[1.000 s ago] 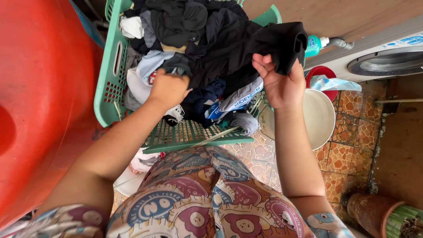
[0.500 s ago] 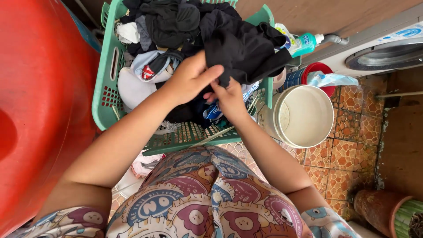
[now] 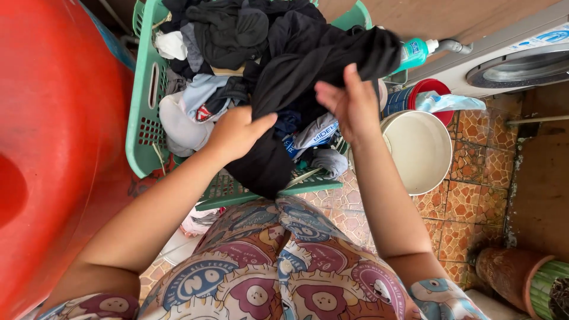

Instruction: The person takes wet clothes from a laundry basket, places them on hangers, and hangs them on a drying rack. The person handles a dark blue top, a yellow top, black shorts, a patterned top, and black shorts, placing each on a hanger and hanging them on the rack.

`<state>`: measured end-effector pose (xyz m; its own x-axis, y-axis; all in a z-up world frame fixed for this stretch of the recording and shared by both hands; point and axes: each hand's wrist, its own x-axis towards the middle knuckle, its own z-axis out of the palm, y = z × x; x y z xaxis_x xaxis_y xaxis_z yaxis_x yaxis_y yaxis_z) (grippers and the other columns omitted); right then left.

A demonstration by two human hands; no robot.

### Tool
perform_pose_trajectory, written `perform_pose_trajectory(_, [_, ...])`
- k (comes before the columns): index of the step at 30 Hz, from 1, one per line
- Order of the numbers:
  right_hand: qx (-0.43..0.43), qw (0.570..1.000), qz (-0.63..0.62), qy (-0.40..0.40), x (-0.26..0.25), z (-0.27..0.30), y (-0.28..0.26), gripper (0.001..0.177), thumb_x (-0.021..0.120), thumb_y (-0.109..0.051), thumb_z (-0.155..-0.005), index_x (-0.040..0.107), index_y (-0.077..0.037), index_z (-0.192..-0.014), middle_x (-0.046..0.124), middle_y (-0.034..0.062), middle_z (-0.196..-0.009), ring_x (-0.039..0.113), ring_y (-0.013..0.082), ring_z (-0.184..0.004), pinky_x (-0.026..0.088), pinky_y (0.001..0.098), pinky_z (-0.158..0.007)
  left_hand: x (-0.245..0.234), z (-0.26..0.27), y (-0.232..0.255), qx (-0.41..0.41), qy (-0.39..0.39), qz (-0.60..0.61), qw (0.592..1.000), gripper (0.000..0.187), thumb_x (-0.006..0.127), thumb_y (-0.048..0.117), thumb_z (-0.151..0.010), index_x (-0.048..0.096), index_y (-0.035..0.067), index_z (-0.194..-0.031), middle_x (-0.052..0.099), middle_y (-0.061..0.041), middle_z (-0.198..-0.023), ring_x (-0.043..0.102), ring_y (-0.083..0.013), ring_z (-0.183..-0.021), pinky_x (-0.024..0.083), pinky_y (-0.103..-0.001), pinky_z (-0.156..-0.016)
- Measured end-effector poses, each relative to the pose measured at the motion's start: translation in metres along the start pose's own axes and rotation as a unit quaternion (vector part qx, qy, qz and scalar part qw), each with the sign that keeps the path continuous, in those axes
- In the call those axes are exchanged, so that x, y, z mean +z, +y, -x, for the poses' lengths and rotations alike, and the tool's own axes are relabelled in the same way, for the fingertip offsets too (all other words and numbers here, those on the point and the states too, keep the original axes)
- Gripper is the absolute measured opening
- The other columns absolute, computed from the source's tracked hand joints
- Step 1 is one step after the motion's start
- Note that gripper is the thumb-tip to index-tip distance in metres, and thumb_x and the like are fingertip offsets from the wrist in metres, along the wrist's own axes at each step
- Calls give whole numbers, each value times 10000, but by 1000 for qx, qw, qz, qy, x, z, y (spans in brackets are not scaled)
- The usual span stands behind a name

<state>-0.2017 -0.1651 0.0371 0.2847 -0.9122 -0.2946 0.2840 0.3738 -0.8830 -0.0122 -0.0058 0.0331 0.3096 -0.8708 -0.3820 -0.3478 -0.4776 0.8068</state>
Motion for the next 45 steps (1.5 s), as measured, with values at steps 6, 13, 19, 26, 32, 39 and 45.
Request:
perform_pose_trajectory(6, [-14, 912, 272, -306, -14, 87, 26, 1080, 940, -204, -726, 335, -161, -1620, 388, 216, -1606, 397, 364, -1445, 272, 509, -1232, 8, -20, 7, -31, 82, 246, 965, 436, 783, 540, -786, 786, 126, -924, 751, -74, -844, 721, -184, -878, 570, -328, -747])
perform_pose_trajectory(13, [-92, 989, 26, -112, -10, 111, 39, 496, 866, 36, -743, 699, -27, -1205, 743, 131, -1012, 715, 233, -973, 599, 395, -883, 6, 16, 77, 56, 9, 366, 929, 371, 727, 378, -911, 744, 12, -973, 724, -98, -804, 702, -180, -746, 612, -312, -609])
perform_pose_trajectory(19, [-161, 979, -96, -81, -26, 136, -11, 491, 822, 147, -684, 684, 41, -1142, 733, 260, -965, 757, 363, -898, 644, 501, -805, 19, 39, 123, 160, -8, 317, 935, 351, 742, 401, -930, 752, 61, -842, 673, -56, -688, 659, -150, -665, 594, -286, -593])
perform_pose_trajectory(26, [-104, 976, -187, -27, -90, 180, -60, 464, 692, -85, -836, 569, 123, -1233, 674, 276, -1033, 657, 403, -811, 552, 524, -678, 69, 61, 137, 442, -16, 112, 890, 383, 410, 459, -1080, 382, 79, -1112, 434, -68, -1106, 445, -203, -1076, 348, -373, -942])
perform_pose_trajectory(32, [-187, 946, -254, 74, -215, 204, -114, 380, 687, -150, -817, 701, -13, -1172, 727, 179, -1143, 691, 334, -1078, 579, 437, -1010, 133, 31, 69, 375, 51, -223, 898, 1103, 764, 689, -779, 200, 115, -1533, 412, -207, -1553, 284, -420, -1470, 220, -578, -1166])
perform_pose_trajectory(39, [-181, 942, -256, 122, -329, 250, -145, 328, 684, -256, -814, 748, -42, -1055, 735, 181, -1085, 692, 356, -1063, 579, 451, -979, 282, 22, 65, 343, -12, -67, 937, 268, 682, 120, -830, 712, 181, -1089, 695, -99, -889, 679, -395, -963, 504, -482, -847])
perform_pose_trajectory(45, [-112, 920, -301, 227, -408, 317, -121, 378, 706, -269, -782, 745, 29, -1011, 747, 248, -1030, 742, 401, -966, 625, 477, -868, 338, 159, 211, 393, -207, -40, 895, 571, 696, 66, -749, 519, 195, -1276, 675, -171, -1075, 652, -451, -1058, 494, -526, -892])
